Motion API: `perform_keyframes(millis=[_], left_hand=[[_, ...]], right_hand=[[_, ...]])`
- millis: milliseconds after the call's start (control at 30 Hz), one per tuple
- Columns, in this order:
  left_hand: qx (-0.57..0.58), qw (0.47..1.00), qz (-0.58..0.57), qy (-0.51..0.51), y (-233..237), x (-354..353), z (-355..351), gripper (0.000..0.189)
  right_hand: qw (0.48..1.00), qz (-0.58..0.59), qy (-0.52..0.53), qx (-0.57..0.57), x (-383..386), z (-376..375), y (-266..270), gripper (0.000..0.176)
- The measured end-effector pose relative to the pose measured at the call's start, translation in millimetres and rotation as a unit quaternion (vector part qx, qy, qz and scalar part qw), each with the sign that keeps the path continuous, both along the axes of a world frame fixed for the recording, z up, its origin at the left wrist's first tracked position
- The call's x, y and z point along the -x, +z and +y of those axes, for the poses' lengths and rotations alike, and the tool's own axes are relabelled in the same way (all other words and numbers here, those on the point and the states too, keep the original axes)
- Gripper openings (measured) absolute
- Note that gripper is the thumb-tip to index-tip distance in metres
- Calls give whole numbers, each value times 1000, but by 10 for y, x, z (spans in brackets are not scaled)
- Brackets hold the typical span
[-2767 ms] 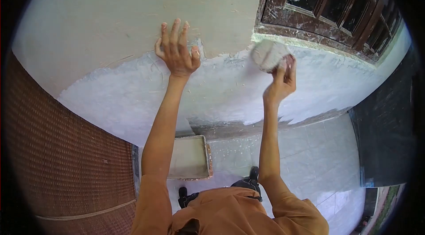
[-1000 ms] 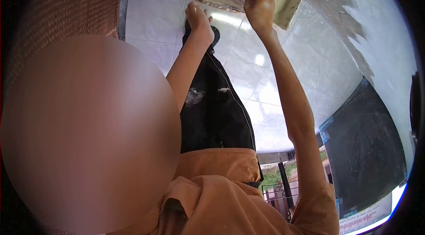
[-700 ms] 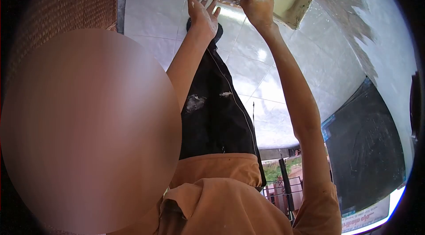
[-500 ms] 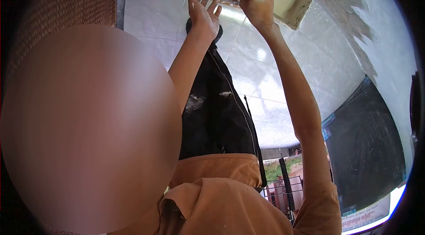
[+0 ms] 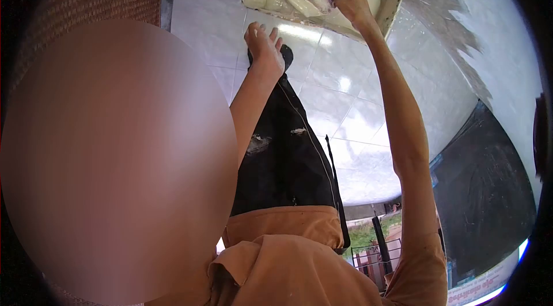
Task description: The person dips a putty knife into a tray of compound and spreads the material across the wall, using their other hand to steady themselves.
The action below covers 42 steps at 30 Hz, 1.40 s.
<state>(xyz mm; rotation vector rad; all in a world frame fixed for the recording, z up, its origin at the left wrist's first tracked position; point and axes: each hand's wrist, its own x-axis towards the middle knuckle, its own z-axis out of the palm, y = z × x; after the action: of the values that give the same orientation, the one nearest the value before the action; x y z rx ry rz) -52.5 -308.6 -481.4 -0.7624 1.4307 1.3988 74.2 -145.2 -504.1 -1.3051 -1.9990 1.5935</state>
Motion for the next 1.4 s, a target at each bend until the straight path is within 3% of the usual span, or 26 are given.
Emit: perform_keyframes(millis=[33,100,167,200,300,367,433,533,633,700,867,933,1033,1167,1233,1400], left_hand=[[-6,1000,2,-3,30,10,-21,55],[-16,999,30,-40,126,55,-24,56],[-32,996,45,-68,290,105,15,58],[-57,992,64,-95,397,129,45,57],[-114,981,97,-126,749,153,203,54],[-174,951,158,-199,1015,190,319,54],[-205,941,180,-202,1309,198,440,55],[-286,886,249,-268,1758,261,617,56],[-336,804,357,-336,2244,219,852,48],[-375,701,476,-376,2580,175,1009,42],[-426,597,586,-344,3394,-123,1359,37],[-425,517,663,-336,3646,-309,1546,37],[-436,466,701,-317,3946,-654,1807,38],[-418,444,741,-283,4149,-995,2007,39],[-370,404,797,-252,4155,-1156,2162,41],[-341,397,826,-207,3993,-1252,2428,44]], right_hand=[[994,17,-50,91,-29,-2,80,32],[988,51,-93,109,-89,-109,244,33],[946,160,-214,185,-169,-213,387,27],[933,166,-243,205,-158,-266,576,32],[875,317,-285,231,-229,-384,866,37],[851,359,-306,229,-216,-475,1160,37],[826,407,-321,221,-168,-533,1463,38],[757,517,-332,222,-61,-583,1973,40],[732,565,-335,181,-58,-547,2539,43],[746,564,-331,127,-113,-570,2878,49],[694,611,-371,87,-389,-556,3557,51],[681,612,-395,71,-606,-449,3788,47],[684,619,-385,44,-1011,-251,3982,42],[697,638,-327,0,-1392,20,4137,37],[691,636,-343,-11,-1529,173,4260,36],[721,608,-330,-47,-1611,577,4221,36]])
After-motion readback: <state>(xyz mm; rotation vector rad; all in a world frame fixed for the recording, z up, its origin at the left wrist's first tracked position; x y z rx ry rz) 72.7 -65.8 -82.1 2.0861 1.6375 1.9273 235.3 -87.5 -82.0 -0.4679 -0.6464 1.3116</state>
